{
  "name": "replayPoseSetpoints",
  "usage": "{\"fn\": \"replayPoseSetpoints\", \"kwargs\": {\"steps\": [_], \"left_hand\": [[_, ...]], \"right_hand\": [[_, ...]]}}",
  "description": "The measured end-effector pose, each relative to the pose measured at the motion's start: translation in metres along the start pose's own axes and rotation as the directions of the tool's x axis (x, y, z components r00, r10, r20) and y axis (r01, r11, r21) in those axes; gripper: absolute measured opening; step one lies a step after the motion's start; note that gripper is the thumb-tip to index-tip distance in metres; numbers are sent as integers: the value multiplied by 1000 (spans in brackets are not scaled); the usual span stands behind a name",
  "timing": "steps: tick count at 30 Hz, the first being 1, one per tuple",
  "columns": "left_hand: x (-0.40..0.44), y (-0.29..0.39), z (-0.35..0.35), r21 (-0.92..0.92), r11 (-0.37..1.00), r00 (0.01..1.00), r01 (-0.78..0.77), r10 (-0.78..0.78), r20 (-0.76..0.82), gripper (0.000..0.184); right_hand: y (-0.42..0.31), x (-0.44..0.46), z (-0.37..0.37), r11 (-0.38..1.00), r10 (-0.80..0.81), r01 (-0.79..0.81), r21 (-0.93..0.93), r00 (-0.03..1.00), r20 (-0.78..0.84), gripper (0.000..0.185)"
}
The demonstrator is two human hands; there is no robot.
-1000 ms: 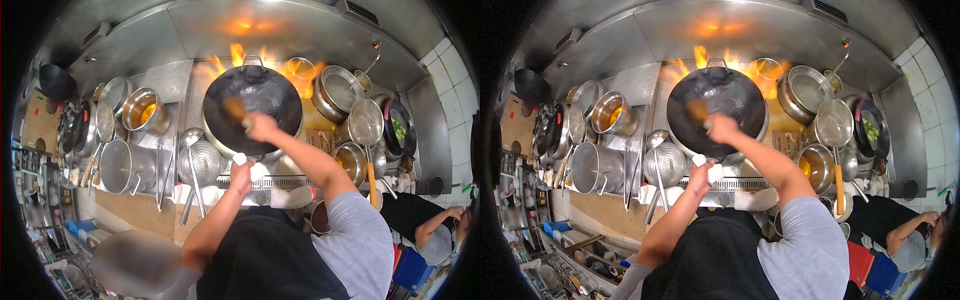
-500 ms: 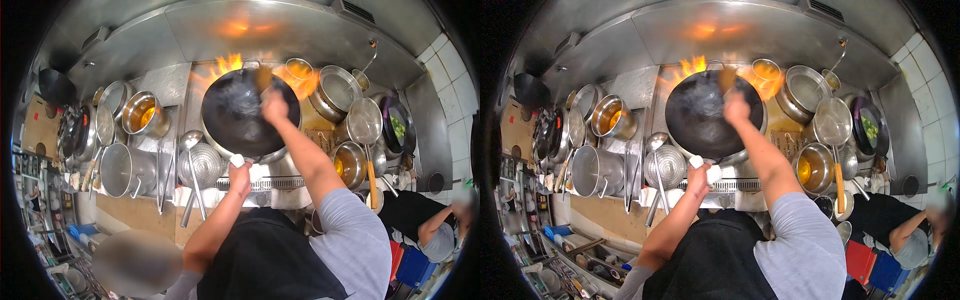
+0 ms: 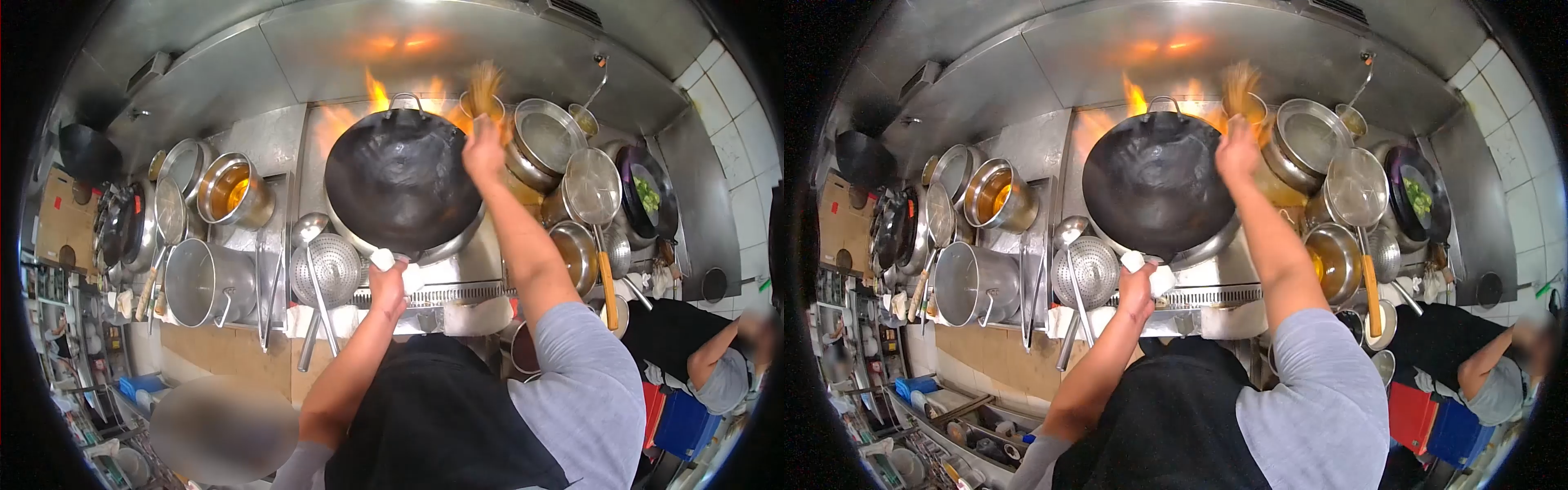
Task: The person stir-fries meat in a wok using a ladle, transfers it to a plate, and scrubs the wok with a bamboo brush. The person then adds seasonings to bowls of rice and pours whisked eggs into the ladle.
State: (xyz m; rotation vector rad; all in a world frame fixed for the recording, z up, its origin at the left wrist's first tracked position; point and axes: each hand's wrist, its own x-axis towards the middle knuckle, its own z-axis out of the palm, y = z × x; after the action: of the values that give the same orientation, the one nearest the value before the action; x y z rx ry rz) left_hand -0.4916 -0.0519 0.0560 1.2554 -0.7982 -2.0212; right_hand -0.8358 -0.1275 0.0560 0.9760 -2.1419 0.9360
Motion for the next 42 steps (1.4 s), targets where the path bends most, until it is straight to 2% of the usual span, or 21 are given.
{"fn": "replayPoseSetpoints", "kwargs": {"steps": [1,3,4,6,10,12,14,15,17,18,20,23,26,28,29,30,31,34,37,40,42], "left_hand": [[3,-1,-2,10,1000,1000,16,-16,10,32],[6,-5,0,8,1000,999,-5,5,-36,28],[6,-5,-2,8,1000,995,-24,25,-94,24],[4,-3,-6,-36,999,996,-41,39,-76,25],[-2,4,-5,-1,1000,1000,-7,7,-11,33],[1,1,-3,-6,1000,998,8,-8,-69,29],[0,4,2,-6,1000,997,13,-14,-80,29],[-1,4,2,0,1000,997,12,-12,-72,30],[1,3,0,7,1000,998,12,-12,-66,30],[3,0,-2,-6,1000,999,5,-5,-35,30],[4,-1,-1,-24,1000,1000,-3,3,-7,30],[0,4,-1,-8,1000,997,-5,4,-83,28],[-2,3,-6,-20,999,998,-45,44,-46,31],[2,2,-5,12,1000,999,-25,26,-45,32],[0,5,-3,33,999,999,17,-15,-53,34],[0,4,-2,31,999,998,13,-11,-56,34],[0,2,-1,27,1000,998,5,-3,-62,35],[5,-3,-3,19,1000,998,5,-3,-65,34],[5,-3,1,5,1000,996,1,-1,-85,34],[9,0,1,5,1000,993,12,-12,-114,38],[11,-2,-4,10,999,993,36,-35,-115,42]], "right_hand": [[-4,-25,3,998,62,-63,-8,954,294,45],[-45,-52,-41,985,-70,169,-8,448,891,51],[-55,-78,-56,936,-344,67,346,387,856,49],[-90,-93,-97,785,-544,-160,598,284,790,50],[-25,-37,-104,838,-506,-237,492,2,863,54],[-22,34,-125,934,-40,356,-9,129,991,50],[22,34,-63,892,-85,379,-245,674,734,59],[20,28,-55,891,-89,383,-243,673,734,59],[2,10,-38,992,-52,91,-84,921,386,62],[12,-22,-5,976,-129,190,-103,895,427,64],[-29,-57,-14,981,-52,192,-39,444,894,56],[-92,-89,-74,782,-548,-173,599,268,793,54],[-74,-54,-97,811,-495,-312,496,87,865,55],[-23,-1,-66,991,-127,54,125,33,991,48],[-20,23,-67,933,58,312,-178,359,931,45],[11,23,-37,889,-104,404,-217,639,762,53],[9,29,-18,936,4,195,-294,828,560,65],[-23,15,21,999,39,-30,-36,957,288,62],[-90,-48,18,971,-66,-122,207,691,720,57],[-123,-94,-27,746,-541,-161,646,420,729,60],[-99,-69,-88,702,-578,-418,577,138,804,55]]}}
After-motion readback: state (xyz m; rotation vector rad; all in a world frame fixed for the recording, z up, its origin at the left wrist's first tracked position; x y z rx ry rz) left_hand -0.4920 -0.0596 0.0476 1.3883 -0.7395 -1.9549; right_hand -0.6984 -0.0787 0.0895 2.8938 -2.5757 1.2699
